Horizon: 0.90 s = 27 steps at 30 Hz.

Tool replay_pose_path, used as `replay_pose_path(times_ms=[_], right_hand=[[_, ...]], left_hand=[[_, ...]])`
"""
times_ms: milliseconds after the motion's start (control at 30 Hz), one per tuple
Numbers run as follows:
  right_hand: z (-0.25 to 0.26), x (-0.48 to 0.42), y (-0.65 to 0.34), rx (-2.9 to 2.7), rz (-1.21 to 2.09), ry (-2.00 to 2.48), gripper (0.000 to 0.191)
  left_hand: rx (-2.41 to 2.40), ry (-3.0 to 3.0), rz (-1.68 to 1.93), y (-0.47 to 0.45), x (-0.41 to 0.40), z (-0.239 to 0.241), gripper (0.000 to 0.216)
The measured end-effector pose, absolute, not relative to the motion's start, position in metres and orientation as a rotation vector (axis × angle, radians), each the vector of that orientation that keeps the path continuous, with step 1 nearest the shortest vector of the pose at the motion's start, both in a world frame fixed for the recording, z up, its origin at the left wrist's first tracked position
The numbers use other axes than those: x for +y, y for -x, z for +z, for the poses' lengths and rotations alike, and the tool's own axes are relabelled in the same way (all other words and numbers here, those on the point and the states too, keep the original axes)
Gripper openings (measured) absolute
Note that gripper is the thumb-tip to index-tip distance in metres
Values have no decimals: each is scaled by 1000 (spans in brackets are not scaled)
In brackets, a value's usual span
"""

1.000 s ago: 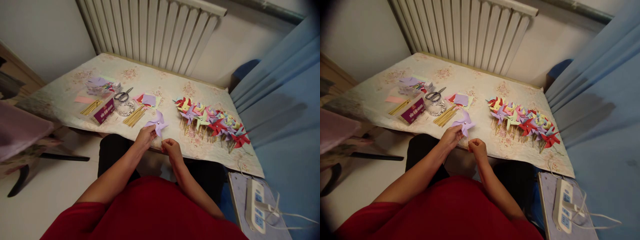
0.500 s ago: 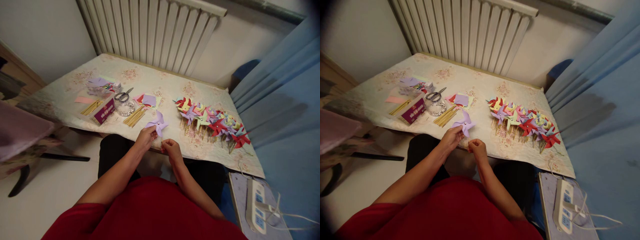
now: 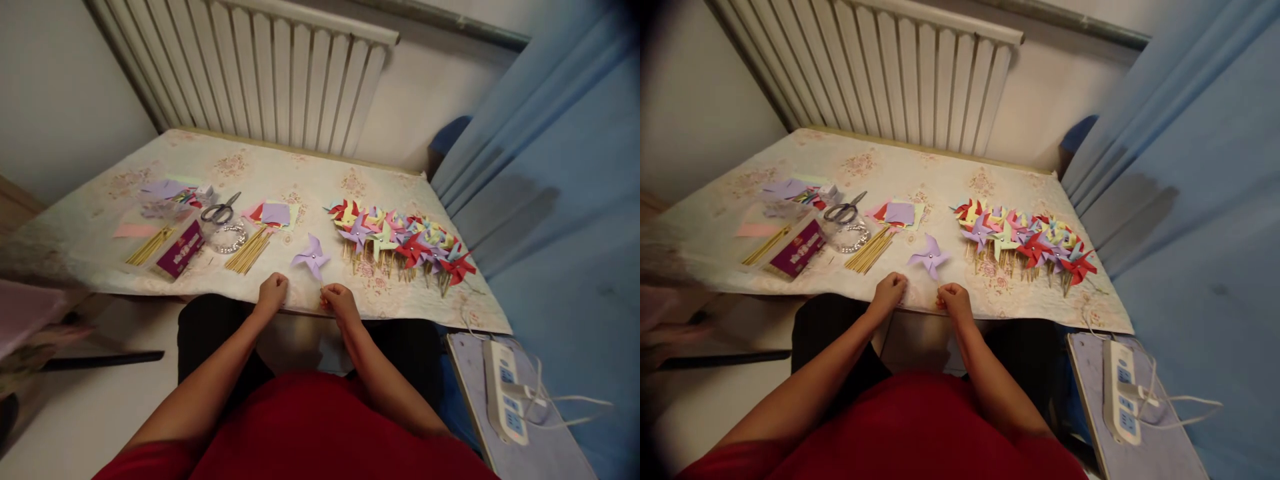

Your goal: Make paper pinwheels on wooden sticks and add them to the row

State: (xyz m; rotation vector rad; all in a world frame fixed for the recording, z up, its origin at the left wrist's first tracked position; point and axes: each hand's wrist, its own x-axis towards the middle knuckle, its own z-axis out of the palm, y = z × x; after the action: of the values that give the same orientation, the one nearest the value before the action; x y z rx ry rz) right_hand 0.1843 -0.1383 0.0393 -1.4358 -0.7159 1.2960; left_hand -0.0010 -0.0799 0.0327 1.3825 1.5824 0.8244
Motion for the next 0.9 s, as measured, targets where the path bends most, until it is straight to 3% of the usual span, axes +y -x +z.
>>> replay_pose_path(times_ms=[133,267,900], right_hand=[[33,-131,-199,-707,1241,1434,24],[30,-122,-212,-709,1194,1423,23],[20,-117,-225,-804,1181,1314,12]], left_hand=[[1706,-2042,641,-2,-62,28,17],[1796,-2329,421,-6,-49,26,24],[1828,-2476,329,-7,-29,23,31]])
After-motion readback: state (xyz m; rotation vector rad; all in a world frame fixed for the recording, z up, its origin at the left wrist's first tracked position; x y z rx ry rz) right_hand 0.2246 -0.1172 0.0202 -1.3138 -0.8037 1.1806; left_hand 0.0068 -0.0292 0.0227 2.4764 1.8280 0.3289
